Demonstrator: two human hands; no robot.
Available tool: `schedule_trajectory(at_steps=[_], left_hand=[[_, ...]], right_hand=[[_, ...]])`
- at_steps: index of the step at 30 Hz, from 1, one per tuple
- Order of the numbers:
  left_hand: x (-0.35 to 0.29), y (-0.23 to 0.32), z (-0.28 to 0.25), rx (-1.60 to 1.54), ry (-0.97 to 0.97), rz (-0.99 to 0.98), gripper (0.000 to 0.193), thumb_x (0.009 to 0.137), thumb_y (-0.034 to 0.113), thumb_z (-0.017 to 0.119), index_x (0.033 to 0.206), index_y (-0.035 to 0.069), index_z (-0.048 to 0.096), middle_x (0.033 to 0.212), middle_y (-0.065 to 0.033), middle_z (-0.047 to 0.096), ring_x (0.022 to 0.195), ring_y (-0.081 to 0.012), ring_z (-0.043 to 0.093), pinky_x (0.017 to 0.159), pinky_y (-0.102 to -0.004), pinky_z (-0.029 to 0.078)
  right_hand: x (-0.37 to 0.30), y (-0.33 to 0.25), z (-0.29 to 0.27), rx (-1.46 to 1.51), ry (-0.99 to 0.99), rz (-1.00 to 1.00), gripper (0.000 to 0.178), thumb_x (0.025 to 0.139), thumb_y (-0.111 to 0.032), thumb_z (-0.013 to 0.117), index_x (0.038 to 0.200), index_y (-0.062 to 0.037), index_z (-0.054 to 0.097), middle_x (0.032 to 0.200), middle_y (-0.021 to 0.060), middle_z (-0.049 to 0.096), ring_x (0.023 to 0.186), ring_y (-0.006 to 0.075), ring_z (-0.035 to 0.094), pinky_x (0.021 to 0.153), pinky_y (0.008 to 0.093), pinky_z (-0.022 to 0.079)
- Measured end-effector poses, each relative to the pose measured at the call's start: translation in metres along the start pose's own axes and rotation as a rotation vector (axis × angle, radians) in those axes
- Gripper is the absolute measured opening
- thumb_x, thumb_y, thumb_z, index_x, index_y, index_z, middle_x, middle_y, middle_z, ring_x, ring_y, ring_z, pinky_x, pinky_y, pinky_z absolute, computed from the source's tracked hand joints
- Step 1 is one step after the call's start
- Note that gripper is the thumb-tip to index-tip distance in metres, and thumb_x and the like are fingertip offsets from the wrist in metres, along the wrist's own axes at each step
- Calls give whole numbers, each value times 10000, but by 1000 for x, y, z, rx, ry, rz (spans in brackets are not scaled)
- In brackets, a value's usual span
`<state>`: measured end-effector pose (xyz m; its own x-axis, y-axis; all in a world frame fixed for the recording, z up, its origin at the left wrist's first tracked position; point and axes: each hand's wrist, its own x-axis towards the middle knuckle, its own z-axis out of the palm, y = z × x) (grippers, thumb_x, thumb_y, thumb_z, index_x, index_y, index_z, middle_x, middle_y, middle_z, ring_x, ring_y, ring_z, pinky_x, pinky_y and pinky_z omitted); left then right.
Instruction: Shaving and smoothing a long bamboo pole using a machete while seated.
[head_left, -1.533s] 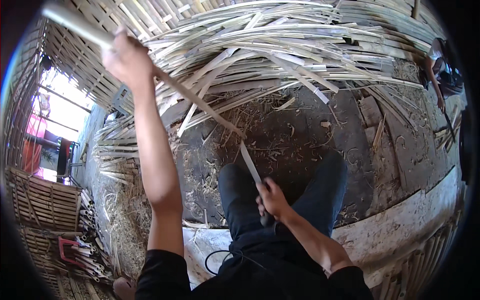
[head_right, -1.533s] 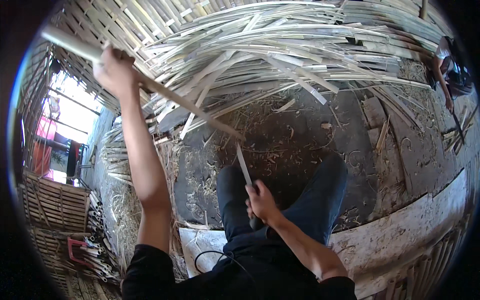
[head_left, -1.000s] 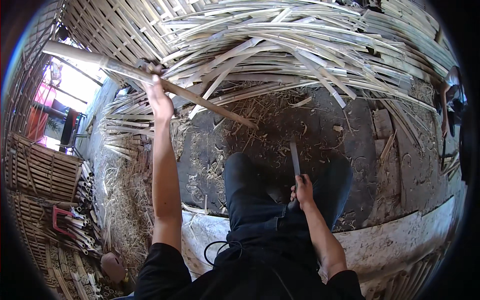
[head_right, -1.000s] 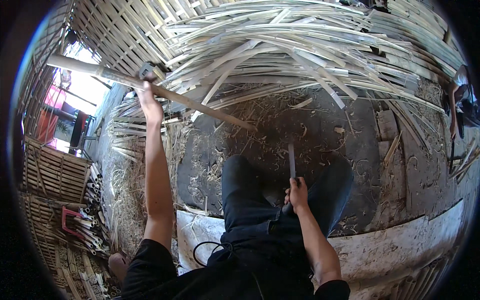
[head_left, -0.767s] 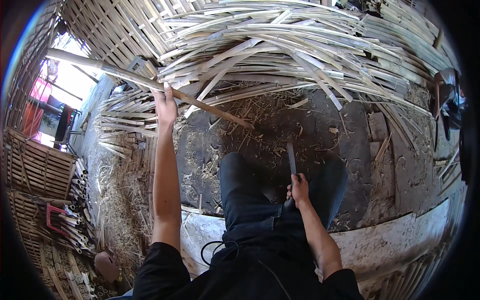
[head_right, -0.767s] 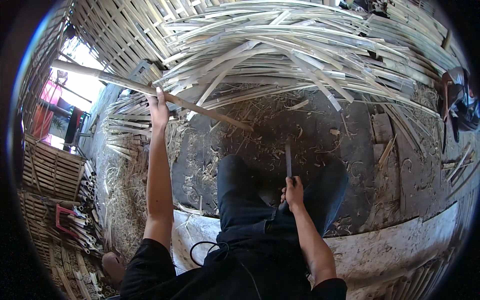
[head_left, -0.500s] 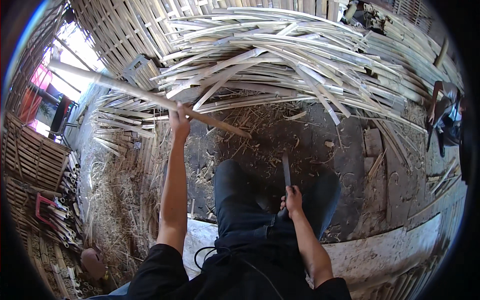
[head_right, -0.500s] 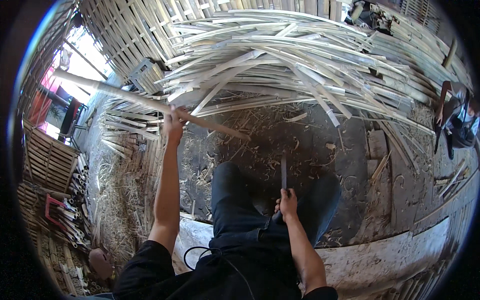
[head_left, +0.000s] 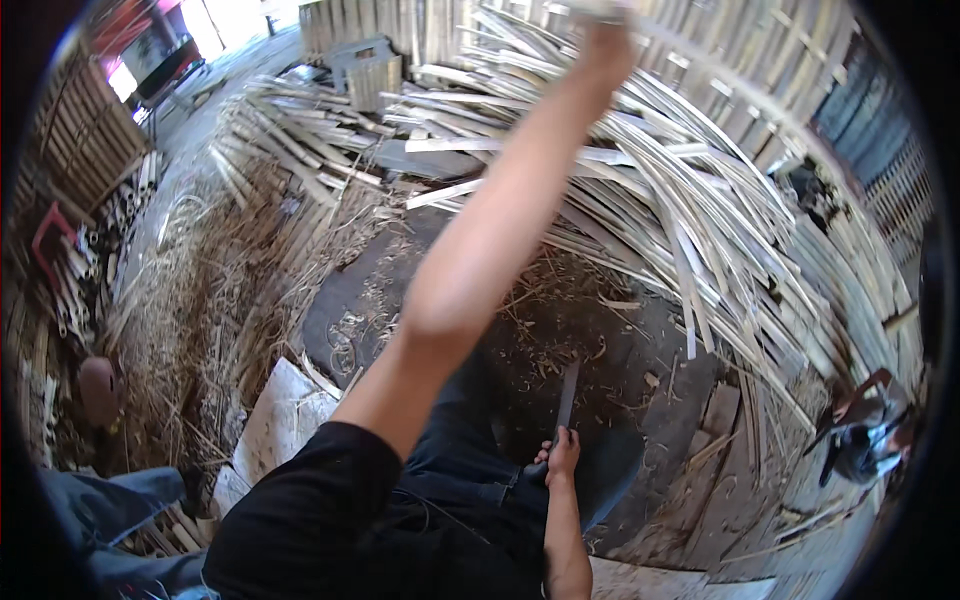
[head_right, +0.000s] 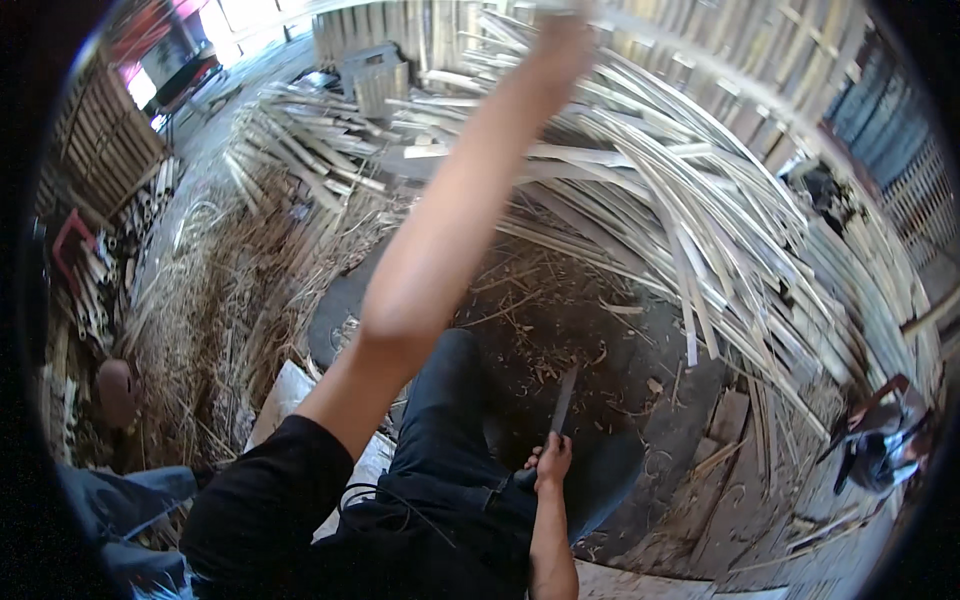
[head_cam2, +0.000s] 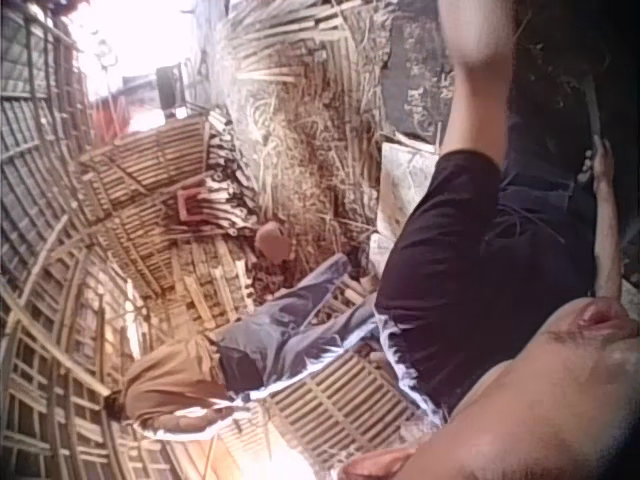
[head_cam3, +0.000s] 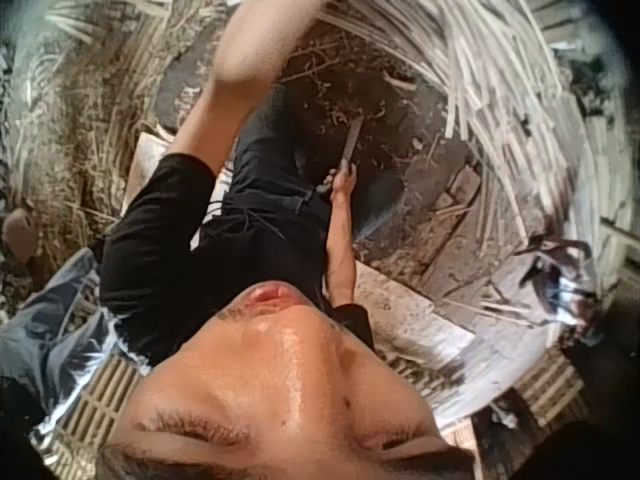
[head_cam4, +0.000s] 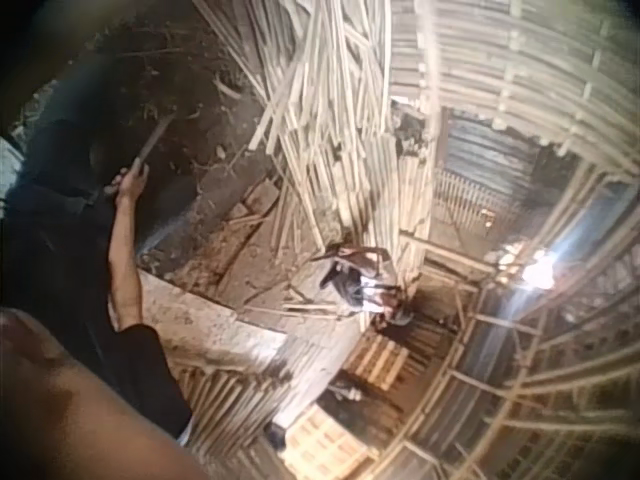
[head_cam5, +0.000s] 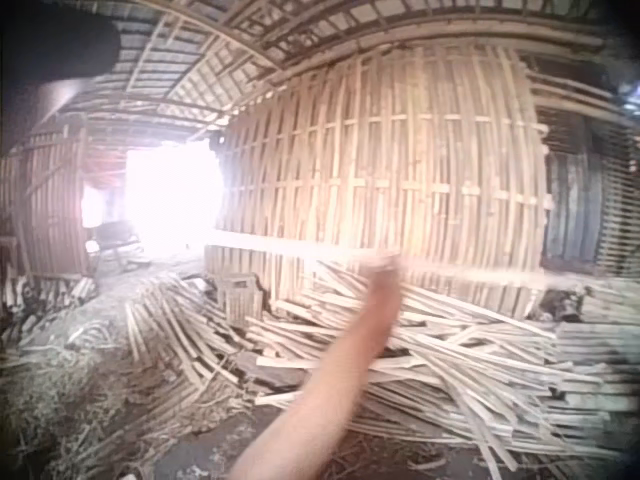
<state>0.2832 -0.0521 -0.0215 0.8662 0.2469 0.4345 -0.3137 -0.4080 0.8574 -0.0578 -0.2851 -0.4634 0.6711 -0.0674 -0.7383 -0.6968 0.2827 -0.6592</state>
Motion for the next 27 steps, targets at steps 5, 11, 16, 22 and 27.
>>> schedule_trajectory(at_steps=[5,11,16,22,27], left_hand=[[12,-53,86,265,-227,49,846,994,480,536,1444,-181,259,1411,-390,434,1313,-447,490,1152,-475,386],[-186,-279,132,131,-712,104,789,954,445,600,1521,-20,312,1491,-320,388,1385,-460,398,1141,-504,357],[-256,-446,91,264,-475,-583,478,946,366,635,1199,-39,630,1100,-252,687,1099,-394,644,921,-464,506],[-229,-521,98,328,-80,-680,412,902,294,683,1193,4,645,1035,-201,709,984,-356,681,860,-456,517],[-156,-551,128,735,-237,-309,627,934,373,638,1446,62,453,1475,-226,445,1348,-388,443,1041,-521,431]], right_hand=[[1,-5,9,-55,-38,46,199,1037,-337,478,1083,-143,465,674,54,500,444,142,452,425,330,442],[5,5,12,-93,-28,39,171,1034,-365,468,1035,-195,444,672,52,494,444,153,456,426,329,436],[8,2,13,-31,3,54,188,1025,-325,509,1057,-150,446,686,61,502,435,162,460,418,349,442],[25,-5,8,7,101,107,199,1013,-291,548,1096,-131,463,684,62,506,418,163,460,416,359,449],[32,-14,20,65,138,145,245,1004,-292,565,1132,-106,471,662,60,498,405,157,453,411,347,445]])
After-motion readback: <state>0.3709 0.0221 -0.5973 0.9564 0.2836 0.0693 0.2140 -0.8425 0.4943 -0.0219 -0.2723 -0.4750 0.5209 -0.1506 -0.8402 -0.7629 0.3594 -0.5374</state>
